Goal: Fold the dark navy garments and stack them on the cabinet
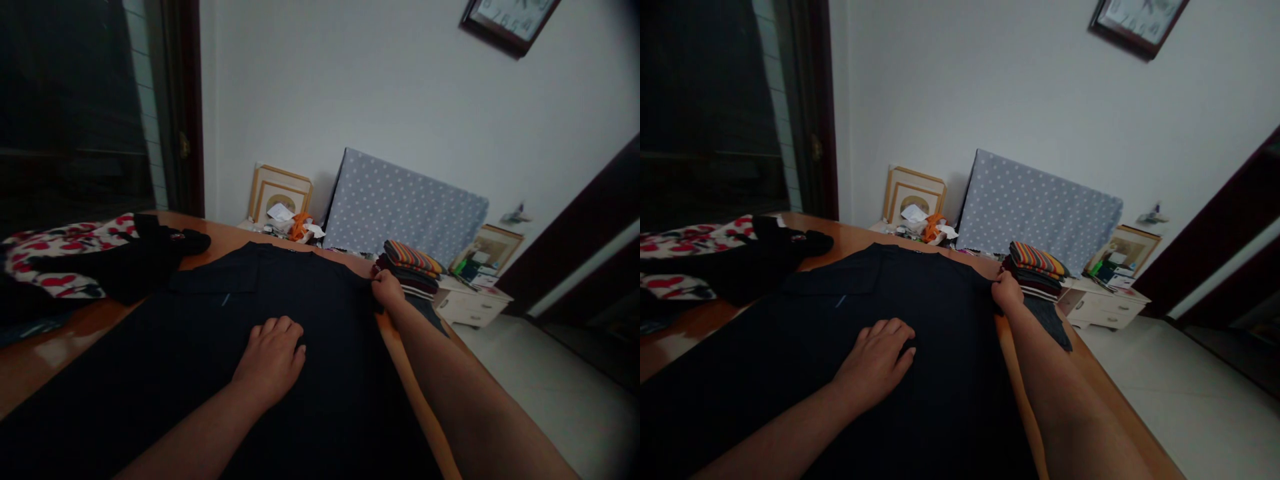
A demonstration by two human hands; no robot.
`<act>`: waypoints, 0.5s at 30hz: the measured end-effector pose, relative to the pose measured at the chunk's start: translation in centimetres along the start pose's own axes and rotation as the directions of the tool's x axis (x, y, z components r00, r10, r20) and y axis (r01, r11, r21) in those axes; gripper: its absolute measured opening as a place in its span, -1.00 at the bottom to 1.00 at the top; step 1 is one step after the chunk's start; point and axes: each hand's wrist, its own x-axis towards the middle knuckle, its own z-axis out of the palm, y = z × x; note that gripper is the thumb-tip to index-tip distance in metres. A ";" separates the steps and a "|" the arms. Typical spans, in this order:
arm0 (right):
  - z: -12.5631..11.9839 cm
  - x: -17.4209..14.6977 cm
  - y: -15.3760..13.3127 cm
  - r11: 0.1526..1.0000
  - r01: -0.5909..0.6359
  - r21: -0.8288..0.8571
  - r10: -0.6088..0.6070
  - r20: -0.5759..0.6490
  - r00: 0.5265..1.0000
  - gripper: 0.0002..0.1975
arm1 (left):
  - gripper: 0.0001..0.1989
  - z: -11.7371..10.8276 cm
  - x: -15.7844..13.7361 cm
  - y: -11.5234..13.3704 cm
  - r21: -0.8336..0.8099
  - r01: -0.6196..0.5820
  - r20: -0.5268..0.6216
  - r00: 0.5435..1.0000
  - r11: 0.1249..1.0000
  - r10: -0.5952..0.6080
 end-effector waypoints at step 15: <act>-0.6 -3.0 -2.2 0.966 0.232 0.115 -0.220 -0.108 0.969 -0.72 | -0.74 -0.1 -0.1 0.0 -0.016 0.003 -0.003 1.000 1.000 -0.003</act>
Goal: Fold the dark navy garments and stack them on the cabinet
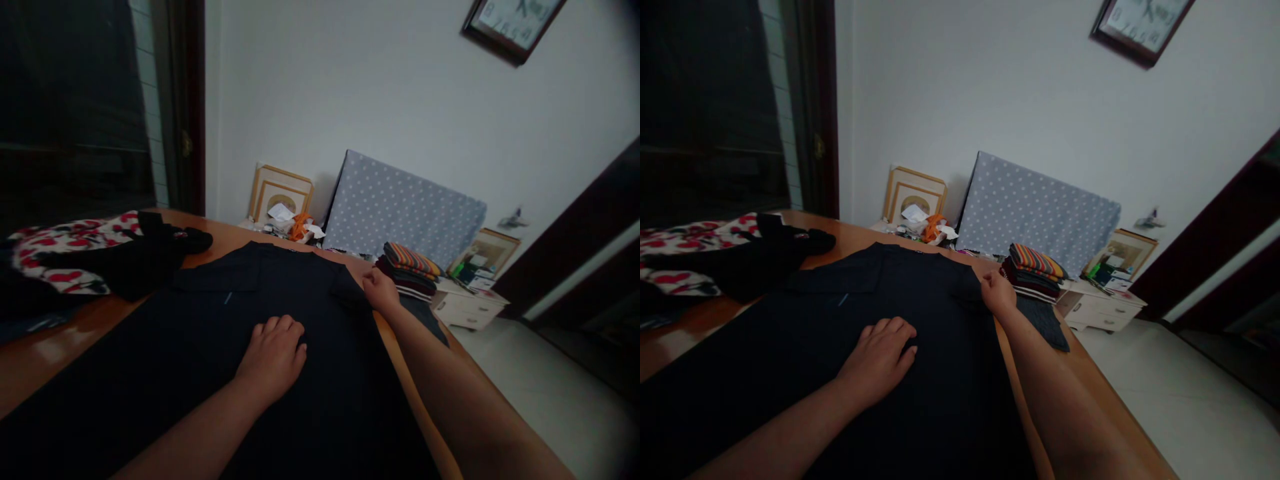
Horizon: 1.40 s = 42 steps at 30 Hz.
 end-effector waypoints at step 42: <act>3.1 3.6 -3.5 0.942 -0.134 0.309 0.060 0.236 0.970 -0.77 | -0.74 0.1 -0.2 -0.1 -0.013 -0.001 -0.019 1.000 1.000 0.000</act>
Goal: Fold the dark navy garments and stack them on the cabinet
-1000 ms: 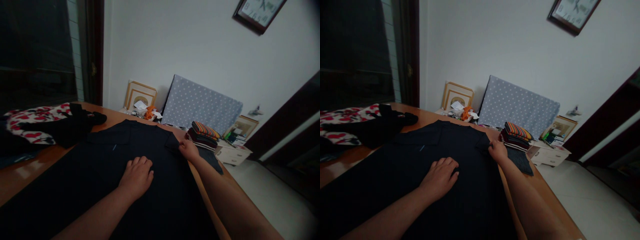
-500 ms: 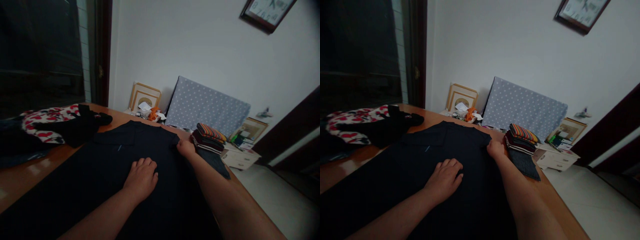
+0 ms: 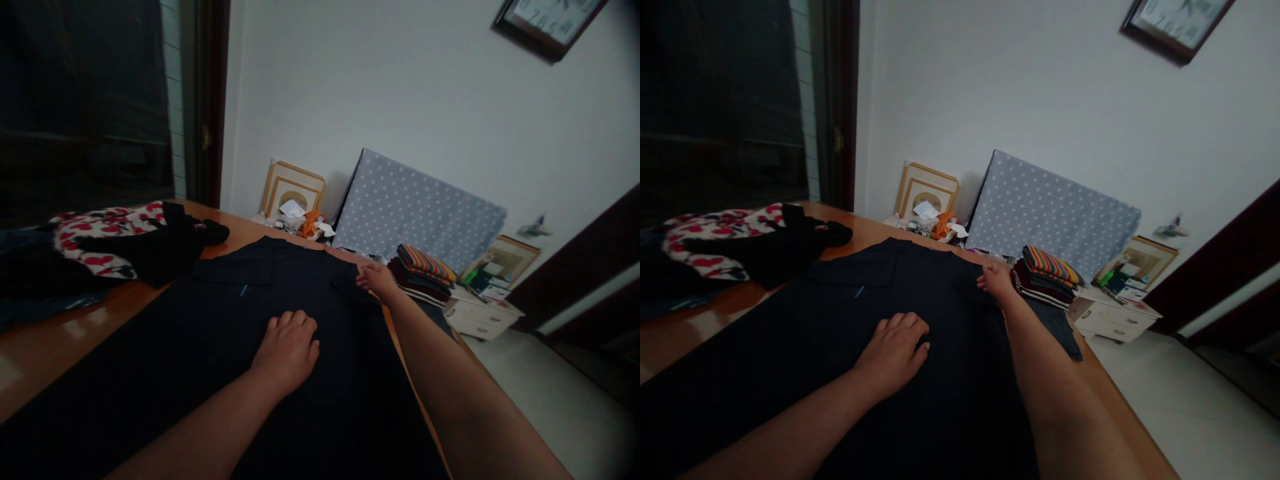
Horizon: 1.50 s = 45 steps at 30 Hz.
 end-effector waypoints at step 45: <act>-2.0 -15.8 6.2 0.857 0.155 -0.492 -0.121 0.101 0.988 -0.68 | -0.69 -0.8 -0.6 2.2 0.259 0.026 0.008 1.000 0.966 -0.029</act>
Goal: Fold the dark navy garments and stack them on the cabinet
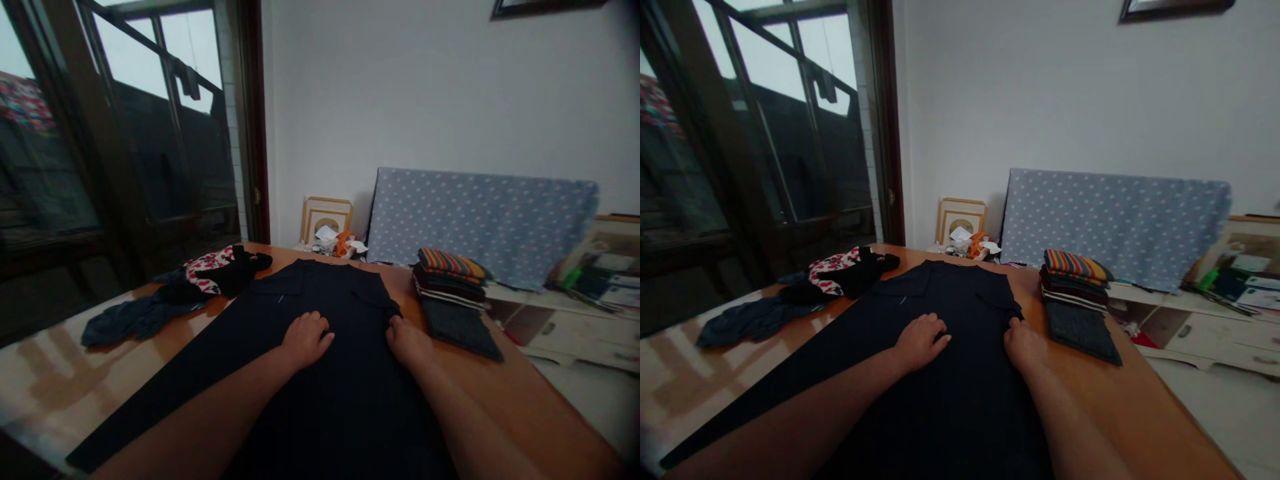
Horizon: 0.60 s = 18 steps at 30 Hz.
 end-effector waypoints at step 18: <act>0.3 4.6 4.6 0.867 -0.058 0.495 0.009 0.101 0.995 -0.75 | -0.46 6.7 15.5 11.5 0.040 -0.281 -0.104 0.953 0.959 0.283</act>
